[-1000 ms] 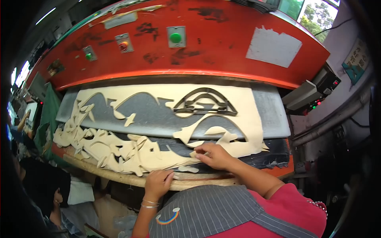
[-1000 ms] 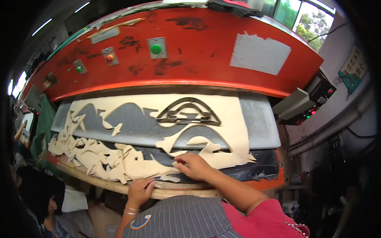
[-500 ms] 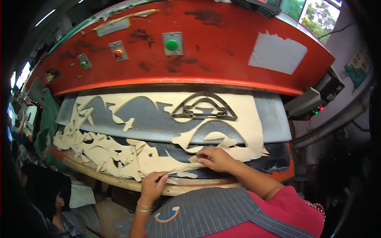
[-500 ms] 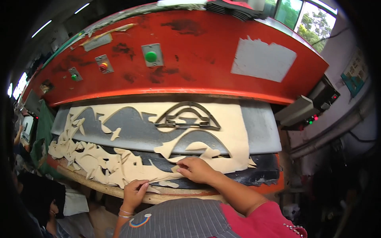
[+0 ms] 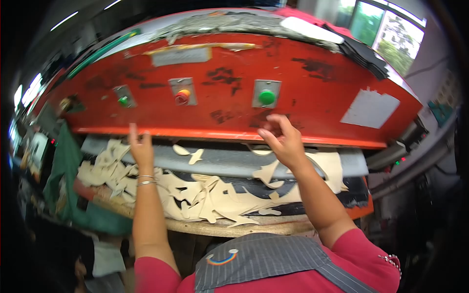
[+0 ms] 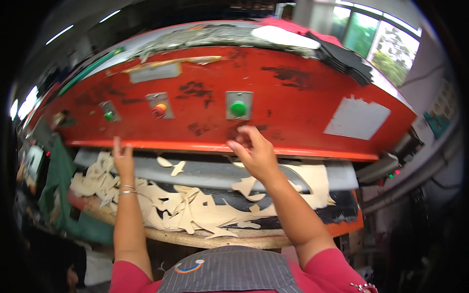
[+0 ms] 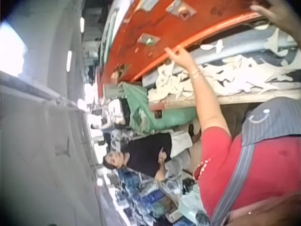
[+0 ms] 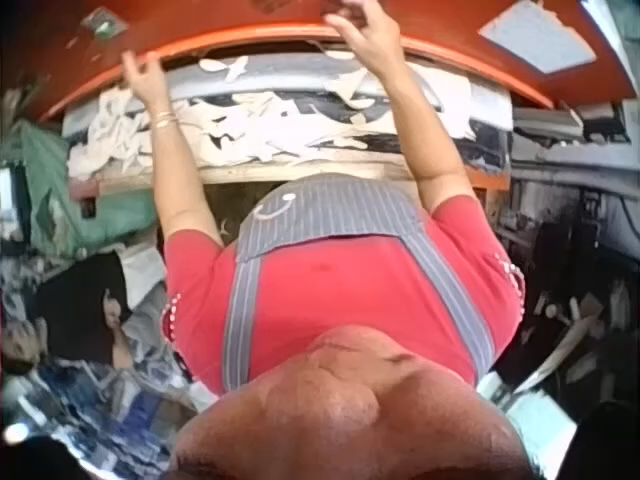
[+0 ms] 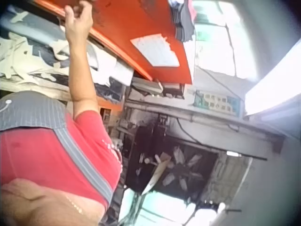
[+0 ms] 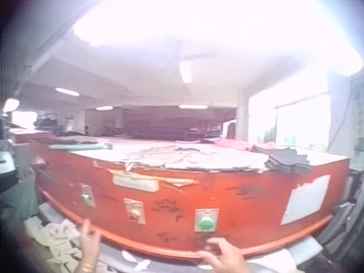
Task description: Using an industrial press and a metal die-cutting tool to cut shoe components from sheet material.
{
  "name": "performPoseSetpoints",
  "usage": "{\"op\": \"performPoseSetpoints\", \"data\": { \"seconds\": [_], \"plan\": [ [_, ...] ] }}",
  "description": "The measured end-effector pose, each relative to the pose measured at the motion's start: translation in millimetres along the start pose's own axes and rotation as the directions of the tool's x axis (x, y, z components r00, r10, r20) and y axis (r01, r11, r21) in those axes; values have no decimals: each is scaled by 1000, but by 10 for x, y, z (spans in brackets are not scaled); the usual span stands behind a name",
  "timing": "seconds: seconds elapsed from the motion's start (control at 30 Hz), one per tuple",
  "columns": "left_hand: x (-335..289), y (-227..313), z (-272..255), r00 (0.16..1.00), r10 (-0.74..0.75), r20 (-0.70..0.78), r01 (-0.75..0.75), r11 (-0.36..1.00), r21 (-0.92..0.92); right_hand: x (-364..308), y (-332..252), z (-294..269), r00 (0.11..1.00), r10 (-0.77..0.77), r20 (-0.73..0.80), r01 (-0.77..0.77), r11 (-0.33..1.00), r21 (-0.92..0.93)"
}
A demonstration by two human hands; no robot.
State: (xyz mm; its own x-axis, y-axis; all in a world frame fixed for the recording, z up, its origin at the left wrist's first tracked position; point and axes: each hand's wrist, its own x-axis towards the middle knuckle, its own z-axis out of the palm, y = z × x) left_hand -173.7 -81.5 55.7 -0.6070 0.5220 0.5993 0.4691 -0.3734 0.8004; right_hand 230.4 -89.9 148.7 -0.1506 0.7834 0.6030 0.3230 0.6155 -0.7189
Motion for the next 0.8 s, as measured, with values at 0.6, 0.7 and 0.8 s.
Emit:
{"op": "performPoseSetpoints", "data": {
  "seconds": [0.6, 0.7, 0.8],
  "plan": [
    [205, 427, -599, 948, 250, -196, -181, 932, 313, -217, -653, 151, 976, -18, -219, -18, 987, -163],
    [86, 765, -360, 936, 74, -344, -5, 980, 198, -144, -710, -28, 951, -151, -270, 87, 968, -236],
    [160, 1015, -245, 895, -82, -439, 80, 997, -22, -112, -714, -158, 960, -62, -273, -16, 961, -275]
  ]
}}
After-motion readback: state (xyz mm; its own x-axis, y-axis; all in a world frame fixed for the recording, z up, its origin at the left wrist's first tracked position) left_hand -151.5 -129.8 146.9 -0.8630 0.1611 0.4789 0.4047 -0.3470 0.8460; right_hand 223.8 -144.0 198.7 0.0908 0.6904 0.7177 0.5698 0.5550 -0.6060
